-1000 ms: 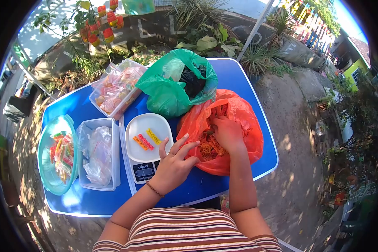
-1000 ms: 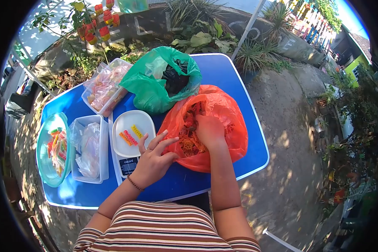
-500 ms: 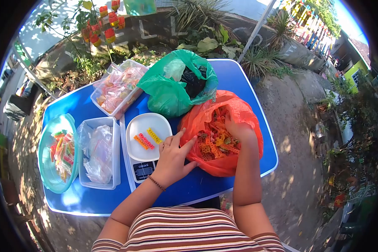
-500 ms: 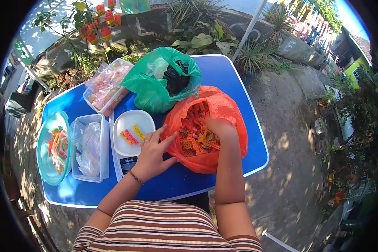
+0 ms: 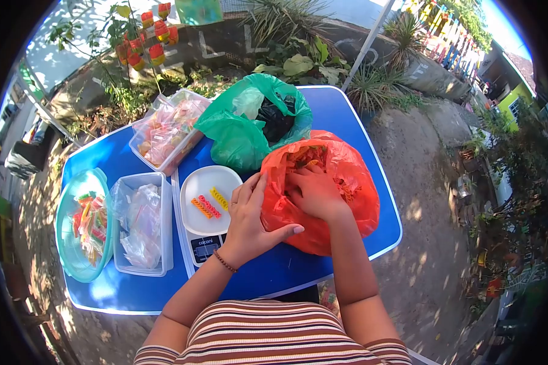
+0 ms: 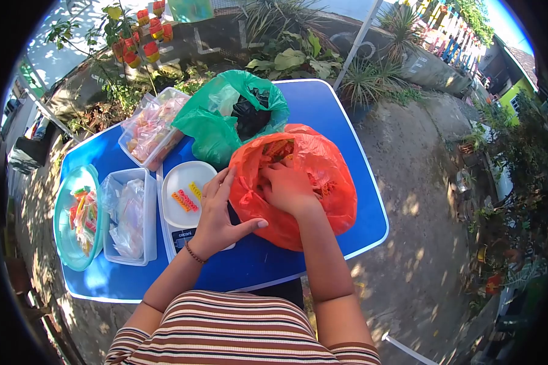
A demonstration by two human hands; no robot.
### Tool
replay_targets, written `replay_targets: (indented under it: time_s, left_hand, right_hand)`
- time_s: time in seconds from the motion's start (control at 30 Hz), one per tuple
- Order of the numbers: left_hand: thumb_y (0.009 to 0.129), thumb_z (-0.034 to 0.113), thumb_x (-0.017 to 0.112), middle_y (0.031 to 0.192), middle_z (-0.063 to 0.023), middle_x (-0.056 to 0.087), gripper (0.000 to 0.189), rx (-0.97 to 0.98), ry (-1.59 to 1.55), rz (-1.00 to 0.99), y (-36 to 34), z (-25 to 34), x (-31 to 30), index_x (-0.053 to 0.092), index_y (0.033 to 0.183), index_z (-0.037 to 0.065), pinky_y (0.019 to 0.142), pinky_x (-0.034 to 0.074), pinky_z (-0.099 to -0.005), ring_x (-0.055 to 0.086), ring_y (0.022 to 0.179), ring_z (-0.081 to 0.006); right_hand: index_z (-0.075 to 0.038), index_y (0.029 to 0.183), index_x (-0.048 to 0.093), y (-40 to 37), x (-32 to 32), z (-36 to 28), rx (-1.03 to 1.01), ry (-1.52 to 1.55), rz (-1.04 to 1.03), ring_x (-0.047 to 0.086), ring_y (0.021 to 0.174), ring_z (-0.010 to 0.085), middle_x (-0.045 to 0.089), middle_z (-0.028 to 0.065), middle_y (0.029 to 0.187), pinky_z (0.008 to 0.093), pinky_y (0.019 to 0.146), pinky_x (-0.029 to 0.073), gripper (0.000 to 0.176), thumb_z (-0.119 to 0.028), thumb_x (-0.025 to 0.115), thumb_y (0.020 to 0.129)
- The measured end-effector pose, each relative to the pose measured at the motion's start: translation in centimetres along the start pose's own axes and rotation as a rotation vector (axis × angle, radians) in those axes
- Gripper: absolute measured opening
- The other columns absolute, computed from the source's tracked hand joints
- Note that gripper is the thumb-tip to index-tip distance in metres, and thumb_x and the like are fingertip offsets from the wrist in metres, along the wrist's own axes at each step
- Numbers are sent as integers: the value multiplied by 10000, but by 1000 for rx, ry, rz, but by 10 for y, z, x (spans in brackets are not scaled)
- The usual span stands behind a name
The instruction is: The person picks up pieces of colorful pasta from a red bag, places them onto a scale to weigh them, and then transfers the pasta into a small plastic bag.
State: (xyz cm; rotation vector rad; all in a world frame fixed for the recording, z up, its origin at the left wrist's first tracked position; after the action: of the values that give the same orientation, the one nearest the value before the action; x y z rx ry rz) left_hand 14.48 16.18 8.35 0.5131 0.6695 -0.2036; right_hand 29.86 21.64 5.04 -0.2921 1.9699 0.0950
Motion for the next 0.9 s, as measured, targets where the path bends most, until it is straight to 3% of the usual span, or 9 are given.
replay_targets:
  time_s: [0.03,0.13,0.33,0.43,0.53,0.6,0.73,0.77,0.9]
  left_hand:
    - [724,563,868,1514,-245,403,1152,-10,14,2,-1,-1,0,342,1548,-47,1176,290,-492,380,1395,-412]
    - [780,544,833,1506,-250,414,1073,-45,48,12,-4,-9,2,361,1535,-54,1173,290,-493,391,1389,-411]
    - [827,414,821,1483,-248,444,938,-86,29,64,-6,-15,5,390,1510,-64,1162,306,-490,423,1362,-411]
    - [825,360,825,1487,-236,444,916,-81,41,69,-6,-14,7,390,1509,-68,1156,314,-488,429,1353,-412]
    - [825,341,826,1493,-226,445,911,-51,59,63,-5,-10,5,388,1512,-66,1156,315,-485,428,1353,-407]
    - [824,338,826,1498,-221,442,911,-41,60,70,-6,-9,4,388,1515,-62,1156,316,-484,425,1354,-403]
    - [825,335,825,1507,-219,436,911,-56,44,70,-6,-12,6,386,1521,-55,1155,316,-481,423,1354,-399]
    - [825,333,824,1507,-219,436,909,-43,39,74,-5,-11,5,386,1521,-55,1154,318,-480,425,1353,-400]
    - [826,326,824,1510,-218,434,903,-21,13,81,-2,-8,4,388,1520,-54,1152,322,-480,432,1346,-400]
  right_hand:
    - [-154,1204,715,-12,1,1,63,7,-76,500,1336,339,634,85,1351,479,1103,429,372,-181,645,840]
    - [-159,1162,734,-47,-16,-8,-75,-141,102,579,1254,325,650,75,1334,461,1055,474,336,-181,628,844]
    - [-172,1175,728,-51,-36,15,414,-104,-176,696,1057,323,653,137,1301,439,990,517,320,-215,613,880]
    - [-139,1176,722,-20,-23,47,390,141,38,679,1098,333,663,167,1270,453,995,510,298,-218,611,911]
    - [-85,1178,694,25,-21,87,104,10,455,645,1153,348,672,183,1246,450,1010,497,284,-178,614,922]
    - [-122,1285,624,65,23,133,192,-18,294,565,1278,324,630,135,1341,451,1087,445,349,-190,554,950]
    - [-120,1305,617,64,18,104,60,-212,144,543,1319,318,622,132,1357,453,1121,422,339,-166,496,992]
    - [-92,1263,637,49,1,81,4,-108,177,562,1291,335,623,172,1330,458,1102,437,295,-140,502,1006]
    - [-77,1264,604,44,7,92,74,226,152,585,1254,362,630,216,1288,469,1059,463,283,-135,566,990]
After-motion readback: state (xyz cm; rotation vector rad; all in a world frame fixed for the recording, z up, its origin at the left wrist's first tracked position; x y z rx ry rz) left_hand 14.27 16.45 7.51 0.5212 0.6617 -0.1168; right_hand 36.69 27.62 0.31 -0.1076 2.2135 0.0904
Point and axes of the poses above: each hand's wrist, its own y-axis towards the middle knuckle, its own x-axis out of the palm, z = x × y, the point moved 9 cm from there along y, towards the middle knuckle
